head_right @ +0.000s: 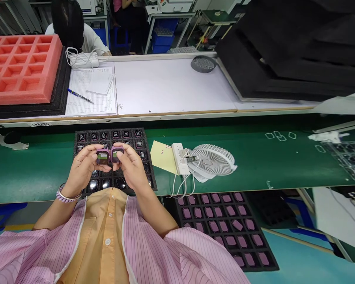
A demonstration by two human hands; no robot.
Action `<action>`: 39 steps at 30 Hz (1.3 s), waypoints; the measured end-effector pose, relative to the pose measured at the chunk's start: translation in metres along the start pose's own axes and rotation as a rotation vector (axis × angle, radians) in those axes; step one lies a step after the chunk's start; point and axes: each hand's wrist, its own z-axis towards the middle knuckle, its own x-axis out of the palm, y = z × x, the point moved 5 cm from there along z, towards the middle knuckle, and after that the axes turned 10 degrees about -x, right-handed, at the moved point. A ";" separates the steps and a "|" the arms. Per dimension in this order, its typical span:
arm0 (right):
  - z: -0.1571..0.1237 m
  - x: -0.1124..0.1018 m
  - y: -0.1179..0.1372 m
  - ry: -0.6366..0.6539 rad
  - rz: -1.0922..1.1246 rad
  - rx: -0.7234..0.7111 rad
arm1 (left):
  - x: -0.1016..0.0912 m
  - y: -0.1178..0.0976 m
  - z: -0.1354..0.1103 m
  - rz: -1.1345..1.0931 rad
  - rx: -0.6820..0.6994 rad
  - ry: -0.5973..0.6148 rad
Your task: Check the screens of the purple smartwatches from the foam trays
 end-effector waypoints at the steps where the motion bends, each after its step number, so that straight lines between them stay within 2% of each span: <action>1: 0.000 0.000 0.000 -0.002 0.002 -0.001 | 0.000 0.000 0.000 0.000 0.000 -0.001; 9: 0.001 0.000 -0.004 -0.017 -0.022 -0.040 | 0.000 0.001 0.000 0.078 0.012 -0.014; 31: -0.003 0.003 0.001 0.030 -0.009 -0.020 | -0.002 -0.001 0.000 0.118 0.074 -0.001; 35: 0.000 0.000 0.006 0.025 -0.003 -0.038 | 0.005 -0.013 -0.007 0.112 0.093 -0.005; 37: 0.001 0.000 0.016 0.037 -0.012 -0.052 | 0.017 -0.028 -0.021 0.085 0.101 0.072; 39: 0.000 0.003 0.031 0.072 -0.024 -0.067 | 0.036 -0.043 -0.041 0.038 0.080 0.264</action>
